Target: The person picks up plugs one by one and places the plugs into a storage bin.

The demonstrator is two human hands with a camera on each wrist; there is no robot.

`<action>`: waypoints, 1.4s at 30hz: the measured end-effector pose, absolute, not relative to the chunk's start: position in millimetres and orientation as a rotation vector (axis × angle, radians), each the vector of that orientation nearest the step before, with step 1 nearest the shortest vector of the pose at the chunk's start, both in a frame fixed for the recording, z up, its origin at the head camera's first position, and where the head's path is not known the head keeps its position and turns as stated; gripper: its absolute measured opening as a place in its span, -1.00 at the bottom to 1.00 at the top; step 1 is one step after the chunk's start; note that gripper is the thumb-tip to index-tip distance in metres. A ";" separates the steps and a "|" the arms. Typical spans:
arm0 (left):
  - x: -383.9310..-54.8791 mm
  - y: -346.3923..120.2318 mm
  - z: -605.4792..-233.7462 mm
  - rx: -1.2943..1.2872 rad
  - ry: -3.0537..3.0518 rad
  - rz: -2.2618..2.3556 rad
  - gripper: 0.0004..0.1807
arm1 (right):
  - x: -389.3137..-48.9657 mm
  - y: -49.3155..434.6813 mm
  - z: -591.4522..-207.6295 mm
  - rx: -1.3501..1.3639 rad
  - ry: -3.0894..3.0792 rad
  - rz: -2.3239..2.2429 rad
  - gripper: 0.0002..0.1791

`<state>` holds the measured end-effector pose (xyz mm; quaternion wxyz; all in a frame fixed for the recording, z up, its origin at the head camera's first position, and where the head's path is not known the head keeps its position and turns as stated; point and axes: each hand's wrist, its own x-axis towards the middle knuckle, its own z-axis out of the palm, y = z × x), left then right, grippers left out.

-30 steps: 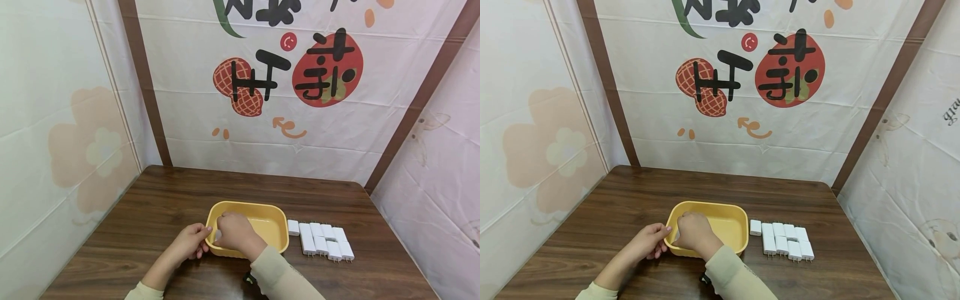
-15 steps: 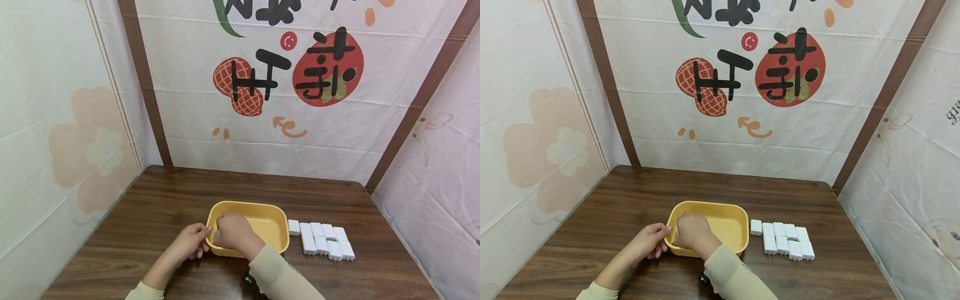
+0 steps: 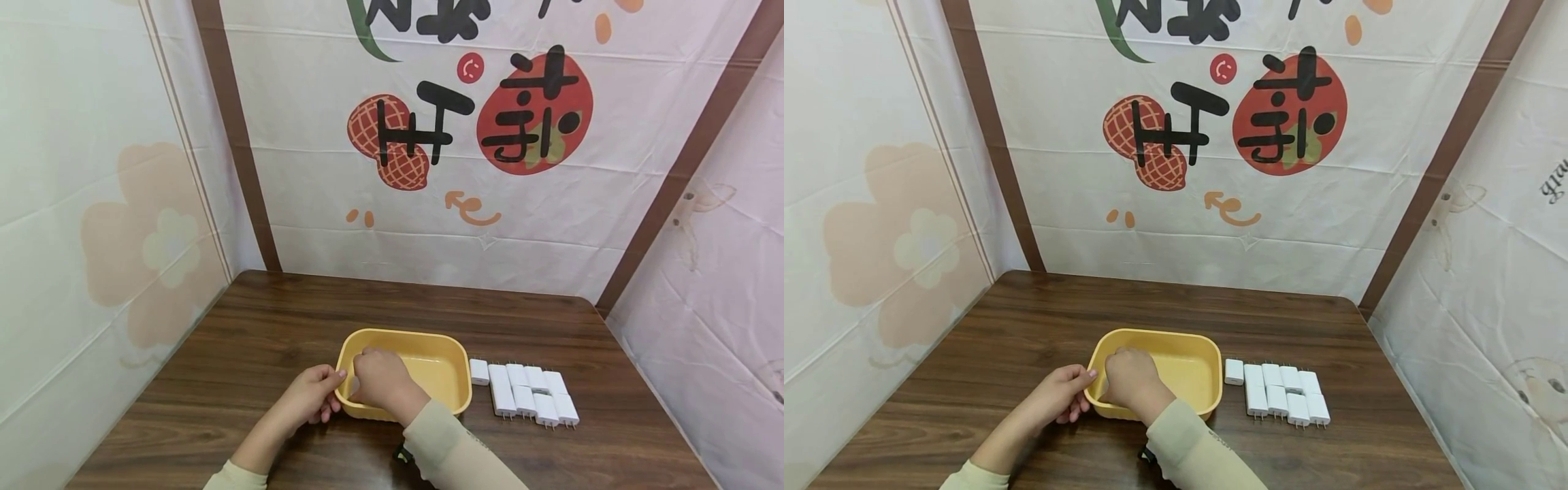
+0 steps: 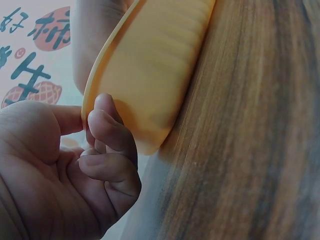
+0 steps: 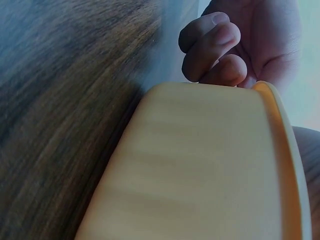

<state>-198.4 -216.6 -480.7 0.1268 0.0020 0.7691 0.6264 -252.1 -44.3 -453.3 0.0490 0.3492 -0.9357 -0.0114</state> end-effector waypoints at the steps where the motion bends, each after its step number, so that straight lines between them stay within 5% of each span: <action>1: -198.6 -216.5 -480.6 0.005 2.240 1.822 -0.52 | -252.0 -44.0 -453.2 1.060 -2.851 -0.040 -0.57; 11: -198.3 -215.7 -480.2 -0.010 2.251 1.812 -0.54 | -252.0 -40.8 -453.2 1.058 -2.865 -0.027 -0.56; 23: -200.4 -215.9 -482.8 -0.011 2.255 1.822 -0.55 | -250.1 -34.0 -448.6 1.135 -2.850 0.068 -0.81; 42: -200.7 -216.3 -482.2 -0.028 2.233 1.814 -0.53 | -250.6 -34.3 -448.9 1.191 -2.836 0.119 -0.82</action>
